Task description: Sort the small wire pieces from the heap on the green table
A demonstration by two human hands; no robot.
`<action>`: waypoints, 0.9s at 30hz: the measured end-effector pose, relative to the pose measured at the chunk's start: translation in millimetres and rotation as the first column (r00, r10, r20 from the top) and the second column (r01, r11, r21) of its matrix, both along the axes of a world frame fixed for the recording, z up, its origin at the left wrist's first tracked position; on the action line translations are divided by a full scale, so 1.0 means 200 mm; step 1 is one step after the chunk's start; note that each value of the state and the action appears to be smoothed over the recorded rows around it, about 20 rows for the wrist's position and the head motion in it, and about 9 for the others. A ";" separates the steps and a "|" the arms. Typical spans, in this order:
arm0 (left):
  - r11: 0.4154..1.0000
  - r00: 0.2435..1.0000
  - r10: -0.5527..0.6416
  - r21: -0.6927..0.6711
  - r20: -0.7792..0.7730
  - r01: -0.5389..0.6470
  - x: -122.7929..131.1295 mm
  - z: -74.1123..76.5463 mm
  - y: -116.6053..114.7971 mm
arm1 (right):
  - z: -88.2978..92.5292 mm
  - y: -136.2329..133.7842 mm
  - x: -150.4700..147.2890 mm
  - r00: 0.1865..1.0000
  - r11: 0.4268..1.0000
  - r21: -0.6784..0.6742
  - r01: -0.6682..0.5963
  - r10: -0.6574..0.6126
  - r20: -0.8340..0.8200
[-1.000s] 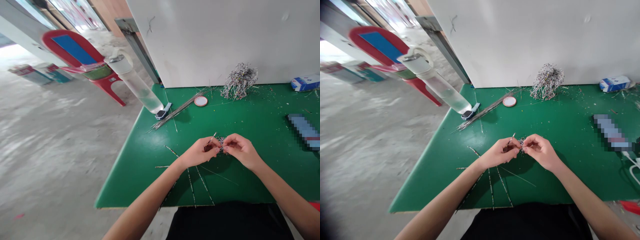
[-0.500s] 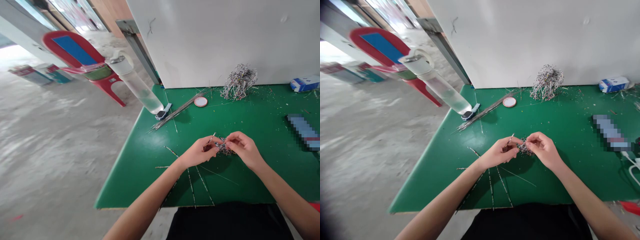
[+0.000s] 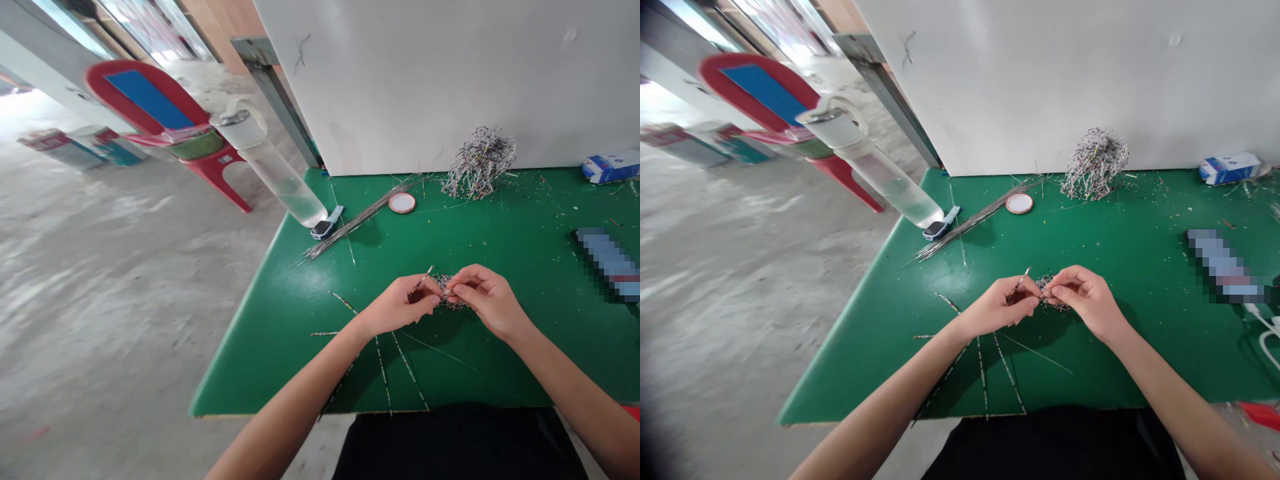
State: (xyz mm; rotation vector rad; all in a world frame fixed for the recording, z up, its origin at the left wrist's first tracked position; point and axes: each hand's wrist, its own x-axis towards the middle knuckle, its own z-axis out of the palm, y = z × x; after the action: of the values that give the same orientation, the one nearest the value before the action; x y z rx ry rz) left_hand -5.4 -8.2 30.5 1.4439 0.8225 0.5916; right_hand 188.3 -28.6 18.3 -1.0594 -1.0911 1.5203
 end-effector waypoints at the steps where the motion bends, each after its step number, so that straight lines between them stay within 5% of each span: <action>1: 1.000 1.000 0.001 -0.002 0.000 -0.001 0.00 0.00 0.00 | 0.00 0.00 0.00 1.000 1.000 -0.002 0.000 0.000 0.000; 18: 1.000 1.000 -0.002 -0.002 -0.015 0.002 0.00 0.00 0.00 | -0.01 0.00 0.00 1.000 0.996 0.087 -0.021 0.020 0.018; 27: 1.000 1.000 0.000 -0.009 -0.004 0.000 0.00 0.00 0.00 | 0.00 0.00 0.00 0.965 0.982 0.177 -0.063 0.015 0.260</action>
State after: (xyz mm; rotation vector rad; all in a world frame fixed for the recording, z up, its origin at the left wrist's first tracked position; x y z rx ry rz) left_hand -5.5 -8.2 29.8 1.4370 0.8270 0.5843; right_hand 189.0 -29.5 18.3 -1.1331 -1.4119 1.3068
